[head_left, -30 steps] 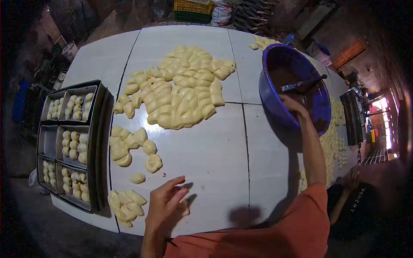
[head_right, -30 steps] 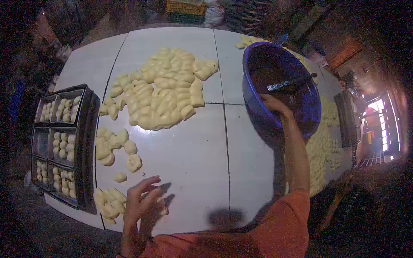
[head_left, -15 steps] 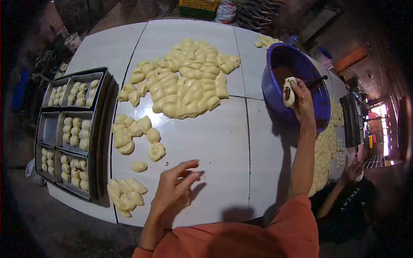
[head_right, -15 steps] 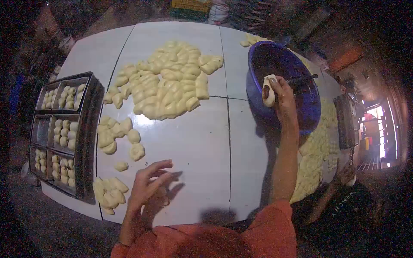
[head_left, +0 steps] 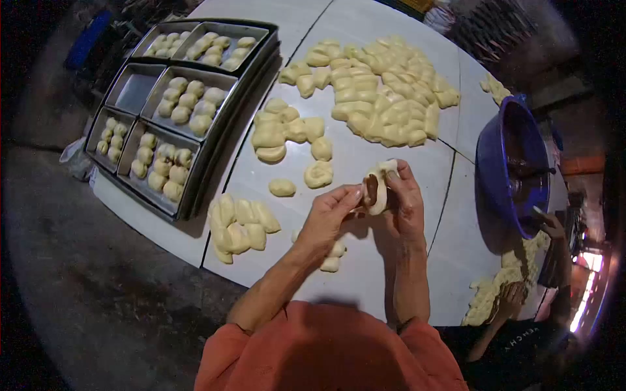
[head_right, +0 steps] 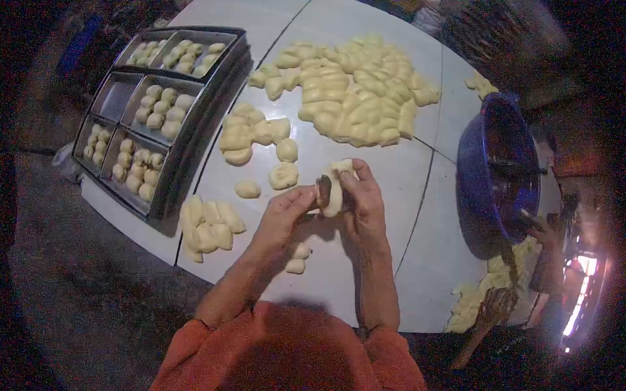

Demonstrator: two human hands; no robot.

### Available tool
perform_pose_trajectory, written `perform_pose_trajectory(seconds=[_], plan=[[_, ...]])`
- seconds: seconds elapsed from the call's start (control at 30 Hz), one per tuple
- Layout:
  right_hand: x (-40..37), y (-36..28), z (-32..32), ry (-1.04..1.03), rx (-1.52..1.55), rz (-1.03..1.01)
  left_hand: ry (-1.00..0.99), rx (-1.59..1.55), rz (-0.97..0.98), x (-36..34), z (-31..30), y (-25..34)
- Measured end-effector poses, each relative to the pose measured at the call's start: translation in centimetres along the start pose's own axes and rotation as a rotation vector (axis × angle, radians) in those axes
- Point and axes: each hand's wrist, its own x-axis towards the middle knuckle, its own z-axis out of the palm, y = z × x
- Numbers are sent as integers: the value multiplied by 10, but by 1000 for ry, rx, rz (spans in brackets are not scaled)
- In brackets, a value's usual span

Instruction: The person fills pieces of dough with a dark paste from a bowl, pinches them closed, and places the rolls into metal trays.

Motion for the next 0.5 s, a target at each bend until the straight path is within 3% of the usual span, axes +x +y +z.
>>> perform_pose_trajectory(seconds=[0.13, 0.23, 0.27, 0.4, 0.5], plan=[[-9, 12, 9, -9, -55, 61, 152, -15, 132, -2, -30, 3], [-23, 21, 26, -9, -448, -5, 195, -18, 201, -3, -39, 4], [-14, 45, 5, -68, -665, -288, 194, -32, 208, -4, -37, 5], [-22, 52, 22, 29, -1073, -459, 205, -28, 256, -3, -33, -1], [-15, 66, 7, 57, -1012, -539, 201, 35, 299, 1, -33, -7]])
